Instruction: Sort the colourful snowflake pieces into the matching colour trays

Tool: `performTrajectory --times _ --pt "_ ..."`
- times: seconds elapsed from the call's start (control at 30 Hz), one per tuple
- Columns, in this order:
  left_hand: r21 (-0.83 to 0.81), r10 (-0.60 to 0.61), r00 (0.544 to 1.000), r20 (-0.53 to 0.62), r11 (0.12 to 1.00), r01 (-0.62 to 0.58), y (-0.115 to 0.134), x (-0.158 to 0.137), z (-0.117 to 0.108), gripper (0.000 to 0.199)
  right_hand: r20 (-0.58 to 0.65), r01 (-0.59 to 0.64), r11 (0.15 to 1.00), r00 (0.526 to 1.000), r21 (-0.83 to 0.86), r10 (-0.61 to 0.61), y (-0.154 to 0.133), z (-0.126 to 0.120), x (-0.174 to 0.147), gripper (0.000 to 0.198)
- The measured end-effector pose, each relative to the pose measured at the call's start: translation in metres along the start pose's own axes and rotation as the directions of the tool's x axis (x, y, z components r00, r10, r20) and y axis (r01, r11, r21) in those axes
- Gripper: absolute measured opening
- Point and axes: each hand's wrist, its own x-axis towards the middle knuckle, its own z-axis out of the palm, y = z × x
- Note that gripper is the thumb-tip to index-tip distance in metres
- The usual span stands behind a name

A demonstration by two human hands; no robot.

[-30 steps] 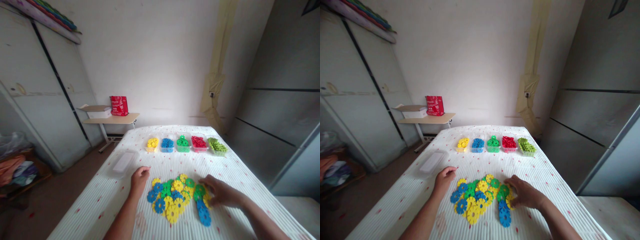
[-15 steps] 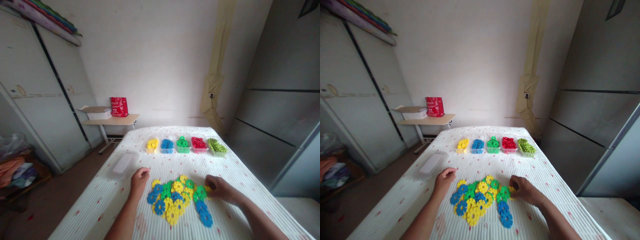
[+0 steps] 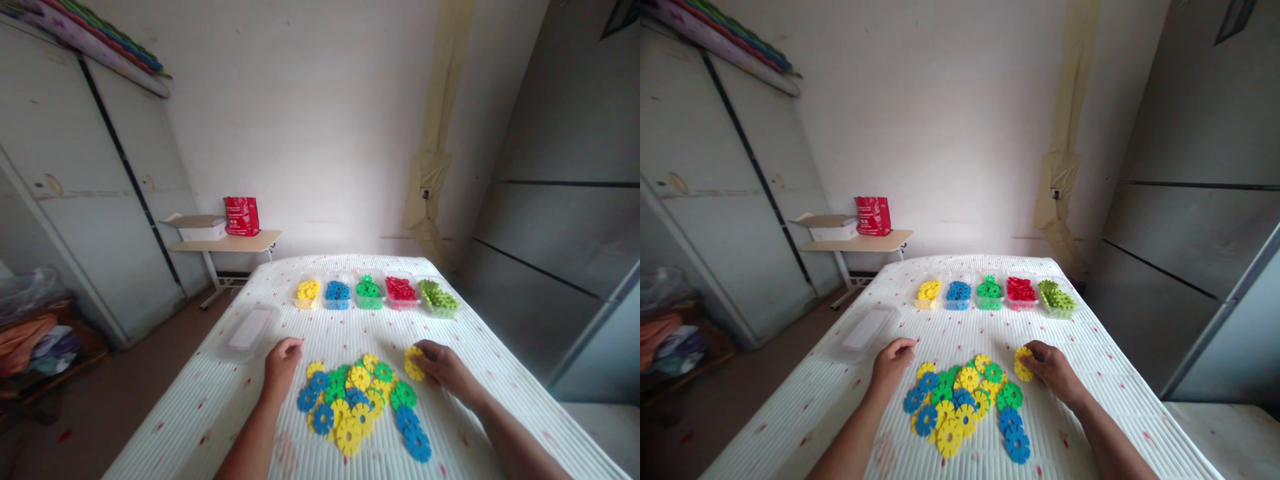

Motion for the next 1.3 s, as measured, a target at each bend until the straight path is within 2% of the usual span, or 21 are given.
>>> performTrajectory --times 0.17,0.27,0.4,0.53,0.63,0.73,0.83,0.93,1.0,1.2,1.3 --pt "0.015 0.008 1.0 0.01 1.0 -0.009 0.0 0.0 0.0 0.022 -0.001 -0.003 1.0 1.0 0.031 0.003 0.012 0.002 0.005 0.039" --pt "0.033 0.014 1.0 0.014 0.999 -0.014 0.002 0.001 0.001 0.021 0.003 0.01 0.997 1.0 0.073 -0.01 0.008 0.008 0.014 0.037" --pt "0.062 0.027 1.0 0.009 0.998 -0.027 0.005 0.0 0.002 0.021 -0.007 0.126 0.982 0.992 0.144 -0.126 -0.011 0.028 0.036 0.031" --pt "0.079 0.047 0.999 0.024 0.996 -0.049 0.005 -0.001 0.001 0.022 0.03 0.149 0.978 0.987 0.144 -0.155 -0.028 0.056 0.061 0.024" --pt "0.089 0.067 0.997 0.041 0.994 -0.07 0.004 -0.002 0.0 0.021 -0.016 0.131 0.99 0.991 0.051 -0.13 -0.03 0.07 0.073 0.021" --pt "0.091 0.088 0.994 0.061 0.991 -0.094 0.005 -0.002 0.0 0.021 -0.044 0.112 0.993 0.993 -0.028 -0.113 -0.024 0.064 0.071 0.014" --pt "0.092 0.104 0.991 0.084 0.99 -0.111 0.007 -0.004 0.001 0.019 0.066 0.11 0.989 0.992 -0.103 -0.103 -0.016 0.043 0.057 0.01" --pt "0.094 0.113 0.988 0.102 0.988 -0.122 0.009 -0.006 0.002 0.017 0.195 0.159 0.959 0.974 -0.236 -0.114 -0.01 0.024 0.04 0.017" --pt "0.097 0.117 0.987 0.108 0.987 -0.127 0.009 -0.006 0.003 0.017 0.222 0.189 0.928 0.968 -0.321 -0.121 -0.008 0.019 0.032 0.023" --pt "0.113 0.125 0.985 0.116 0.984 -0.138 0.007 -0.005 0.002 0.017 0.16 0.197 0.79 0.979 -0.581 -0.126 -0.011 0.038 0.026 0.03" --pt "0.116 0.118 0.986 0.121 0.984 -0.133 0.007 -0.005 0.002 0.018 0.118 0.181 0.827 0.983 -0.532 -0.139 -0.01 0.041 0.029 0.02"
